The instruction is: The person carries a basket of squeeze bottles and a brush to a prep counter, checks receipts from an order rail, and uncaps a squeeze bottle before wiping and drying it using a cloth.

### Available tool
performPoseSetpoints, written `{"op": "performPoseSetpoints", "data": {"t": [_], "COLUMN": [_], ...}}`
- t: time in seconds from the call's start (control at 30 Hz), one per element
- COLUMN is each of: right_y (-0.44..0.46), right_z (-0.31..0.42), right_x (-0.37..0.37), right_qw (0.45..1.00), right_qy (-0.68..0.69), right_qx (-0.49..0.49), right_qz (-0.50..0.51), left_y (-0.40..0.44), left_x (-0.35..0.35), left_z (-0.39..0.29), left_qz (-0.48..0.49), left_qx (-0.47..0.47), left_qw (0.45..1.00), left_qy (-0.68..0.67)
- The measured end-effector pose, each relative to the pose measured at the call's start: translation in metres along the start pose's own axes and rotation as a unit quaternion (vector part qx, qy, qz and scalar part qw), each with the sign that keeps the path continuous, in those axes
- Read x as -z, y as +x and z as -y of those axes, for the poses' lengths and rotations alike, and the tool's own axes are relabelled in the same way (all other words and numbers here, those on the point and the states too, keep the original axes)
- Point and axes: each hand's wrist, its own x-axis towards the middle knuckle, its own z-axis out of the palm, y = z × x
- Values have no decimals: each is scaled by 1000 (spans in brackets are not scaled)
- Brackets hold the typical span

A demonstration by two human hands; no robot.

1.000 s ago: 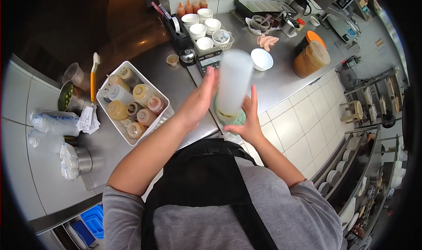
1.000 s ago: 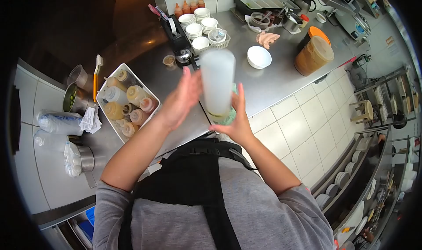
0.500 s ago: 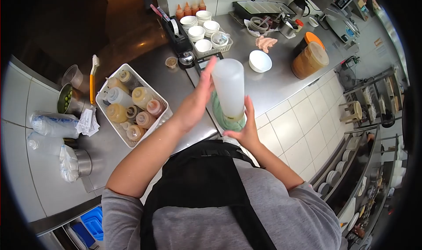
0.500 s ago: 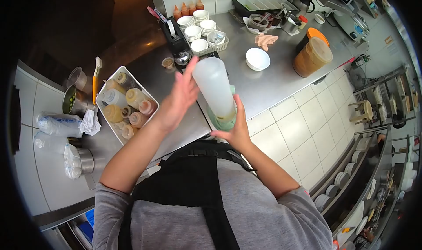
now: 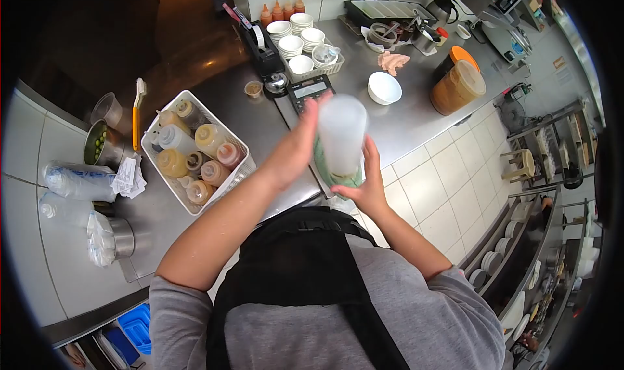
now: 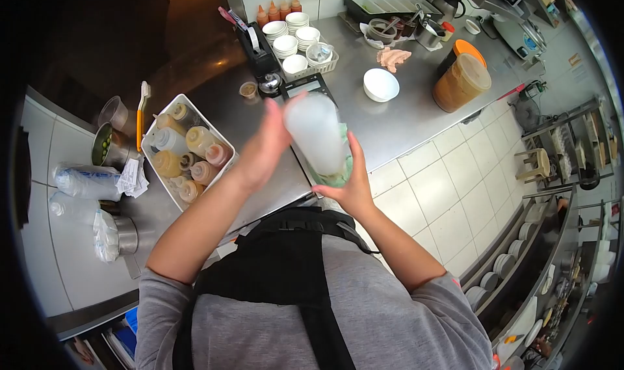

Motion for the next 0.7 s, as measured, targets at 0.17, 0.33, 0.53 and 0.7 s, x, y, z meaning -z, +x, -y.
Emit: {"op": "performPoseSetpoints", "data": {"t": [0.17, 0.33, 0.53, 0.7], "right_y": [73, 51, 0, 83], "right_z": [74, 84, 26, 89], "right_x": [33, 59, -2, 51], "right_qw": [995, 951, 994, 961], "right_qy": [54, 84, -24, -117], "right_qx": [47, 276, 35, 198], "right_qz": [-63, -113, -98, -155], "left_y": [5, 1, -1, -1], "left_x": [-16, -10, -13, -25], "left_z": [-40, -78, 3, -47], "left_qz": [149, -3, -10, 86], "left_qx": [-185, -220, -69, -124], "left_qw": [968, 972, 992, 978], "left_qy": [-81, -83, -104, -142]}}
